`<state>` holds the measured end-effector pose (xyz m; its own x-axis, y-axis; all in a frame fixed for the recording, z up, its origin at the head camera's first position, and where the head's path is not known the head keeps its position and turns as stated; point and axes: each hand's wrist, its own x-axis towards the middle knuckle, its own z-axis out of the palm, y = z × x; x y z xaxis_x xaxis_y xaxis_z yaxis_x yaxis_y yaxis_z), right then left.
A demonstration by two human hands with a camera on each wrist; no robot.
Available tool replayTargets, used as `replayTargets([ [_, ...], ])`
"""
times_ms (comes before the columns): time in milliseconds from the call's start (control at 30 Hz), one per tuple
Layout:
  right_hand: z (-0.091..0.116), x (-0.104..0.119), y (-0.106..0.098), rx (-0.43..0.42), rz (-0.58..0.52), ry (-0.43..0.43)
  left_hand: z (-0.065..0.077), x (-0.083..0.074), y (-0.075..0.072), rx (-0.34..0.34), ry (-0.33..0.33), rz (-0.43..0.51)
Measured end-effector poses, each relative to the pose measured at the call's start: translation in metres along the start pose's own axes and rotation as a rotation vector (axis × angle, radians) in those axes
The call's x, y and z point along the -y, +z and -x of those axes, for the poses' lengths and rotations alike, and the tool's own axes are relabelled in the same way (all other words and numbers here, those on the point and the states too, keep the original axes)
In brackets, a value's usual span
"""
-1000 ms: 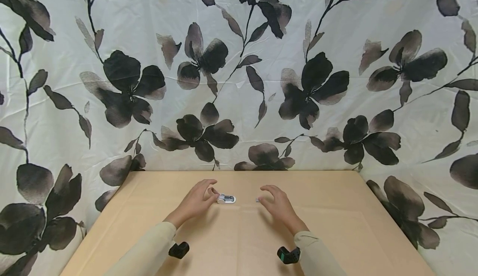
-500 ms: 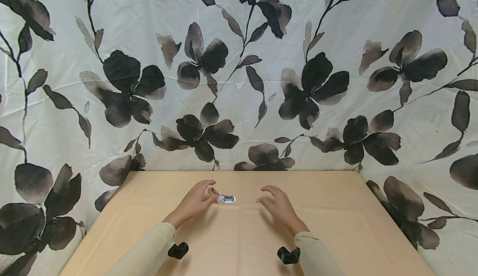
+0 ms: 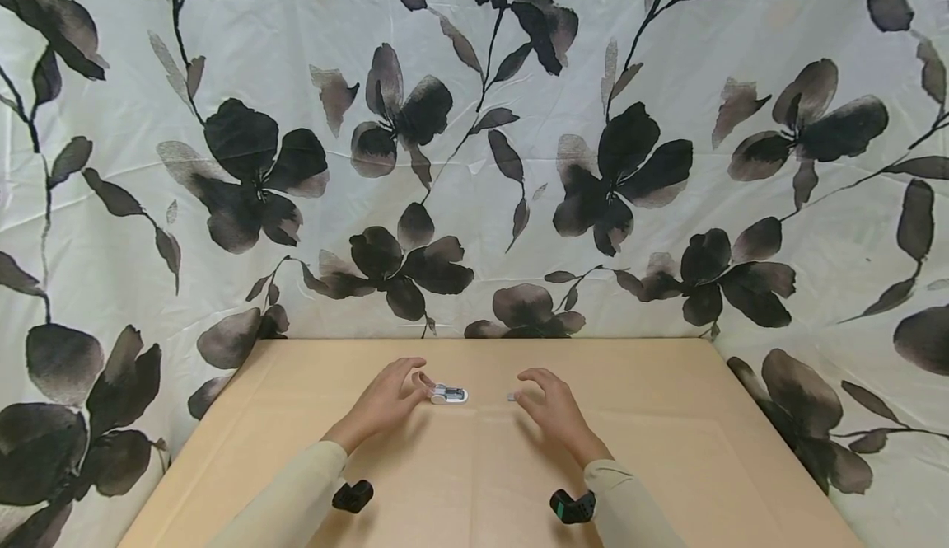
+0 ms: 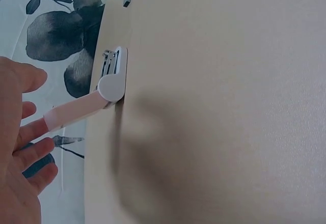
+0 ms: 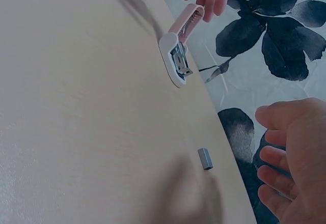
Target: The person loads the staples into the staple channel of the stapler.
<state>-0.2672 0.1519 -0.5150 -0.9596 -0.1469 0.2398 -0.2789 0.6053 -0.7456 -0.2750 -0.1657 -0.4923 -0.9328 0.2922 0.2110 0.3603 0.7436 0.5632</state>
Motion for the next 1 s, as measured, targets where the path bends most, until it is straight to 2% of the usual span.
replayTargets([
  [100, -0.0006, -0.0001, 0.0003, -0.006, -0.016, -0.005, 0.0001, 0.0009, 0.0, -0.011, 0.013, -0.005],
  [633, 0.0006, 0.0007, 0.0021, 0.006, -0.028, -0.009, 0.0011, 0.0035, -0.0006, 0.015, -0.041, -0.002],
  [1000, -0.0024, 0.0003, 0.0027, -0.004, -0.033, -0.017, -0.0032, 0.0063, -0.0022, 0.009, -0.015, -0.008],
])
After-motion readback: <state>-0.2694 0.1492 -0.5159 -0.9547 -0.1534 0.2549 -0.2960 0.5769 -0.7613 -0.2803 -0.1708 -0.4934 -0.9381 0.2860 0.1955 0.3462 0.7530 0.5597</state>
